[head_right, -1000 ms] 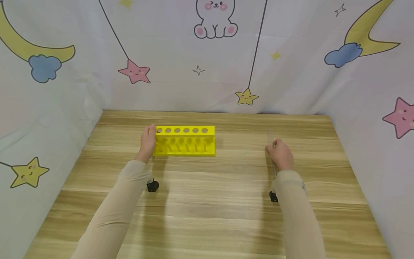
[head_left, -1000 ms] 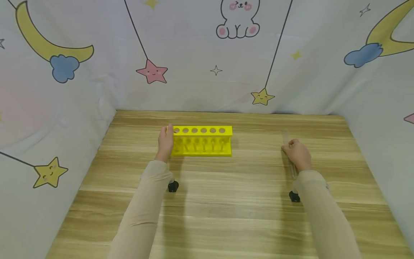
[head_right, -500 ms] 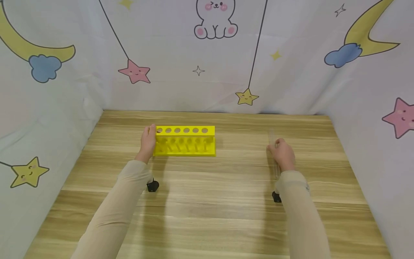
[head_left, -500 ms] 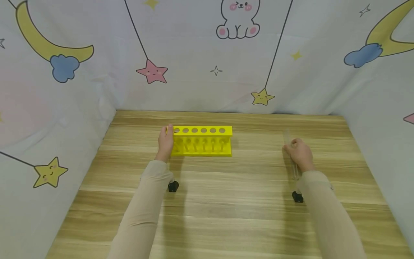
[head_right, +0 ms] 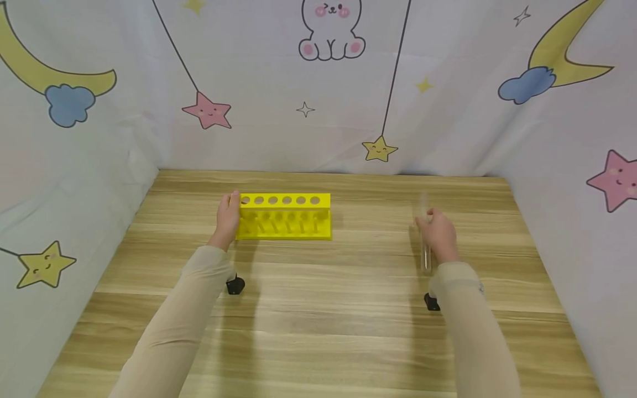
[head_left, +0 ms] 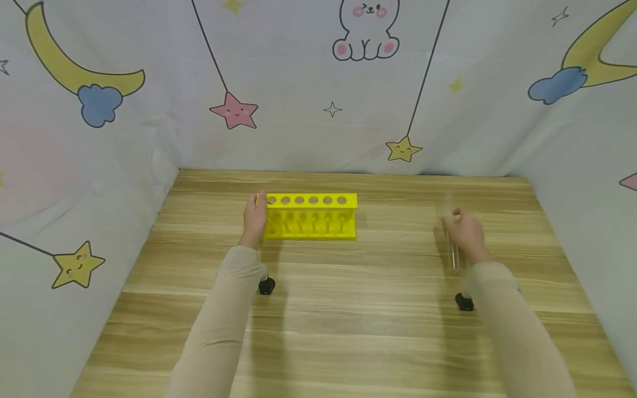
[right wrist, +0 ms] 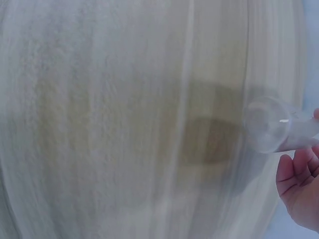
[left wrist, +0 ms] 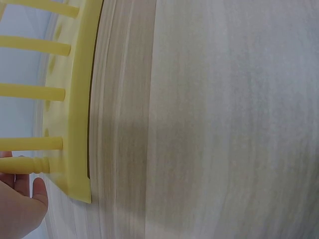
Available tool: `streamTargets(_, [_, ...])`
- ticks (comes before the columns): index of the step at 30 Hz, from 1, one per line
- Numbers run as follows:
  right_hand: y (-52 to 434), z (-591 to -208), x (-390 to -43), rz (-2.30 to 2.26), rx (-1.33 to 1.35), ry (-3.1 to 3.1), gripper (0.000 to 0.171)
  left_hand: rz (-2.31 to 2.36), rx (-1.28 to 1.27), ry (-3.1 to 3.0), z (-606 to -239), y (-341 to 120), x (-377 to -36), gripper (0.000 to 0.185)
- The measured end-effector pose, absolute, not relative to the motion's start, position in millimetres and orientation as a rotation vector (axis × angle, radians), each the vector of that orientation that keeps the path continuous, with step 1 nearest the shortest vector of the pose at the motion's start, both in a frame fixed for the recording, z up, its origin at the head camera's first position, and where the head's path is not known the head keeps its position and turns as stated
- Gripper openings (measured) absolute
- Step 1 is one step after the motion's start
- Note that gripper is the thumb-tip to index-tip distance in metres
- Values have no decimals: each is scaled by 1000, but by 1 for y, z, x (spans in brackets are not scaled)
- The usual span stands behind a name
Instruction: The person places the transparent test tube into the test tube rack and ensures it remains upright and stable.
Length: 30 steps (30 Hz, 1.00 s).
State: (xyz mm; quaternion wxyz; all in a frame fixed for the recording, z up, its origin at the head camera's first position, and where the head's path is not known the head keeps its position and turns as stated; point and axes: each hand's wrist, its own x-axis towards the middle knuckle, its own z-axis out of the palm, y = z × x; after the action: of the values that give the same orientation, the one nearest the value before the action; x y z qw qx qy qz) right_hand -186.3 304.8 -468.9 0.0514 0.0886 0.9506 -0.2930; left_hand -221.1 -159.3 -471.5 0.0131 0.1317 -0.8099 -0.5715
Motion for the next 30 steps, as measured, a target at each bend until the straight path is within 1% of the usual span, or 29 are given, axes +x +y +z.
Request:
streamTargets(10, [303,-457,-187,-1030,276,2918,47,-1768,425,-2520,-472,-159,-222,53])
streamTargets(19, [302,-450,-188,-1055,251,2928,43,-1765,423,-2503,-471,-158,-221,51])
streamTargets(30, [304,-443,-186,-1061,273,2912,50,-1753,421,-2509,-473,-159,-222,53])
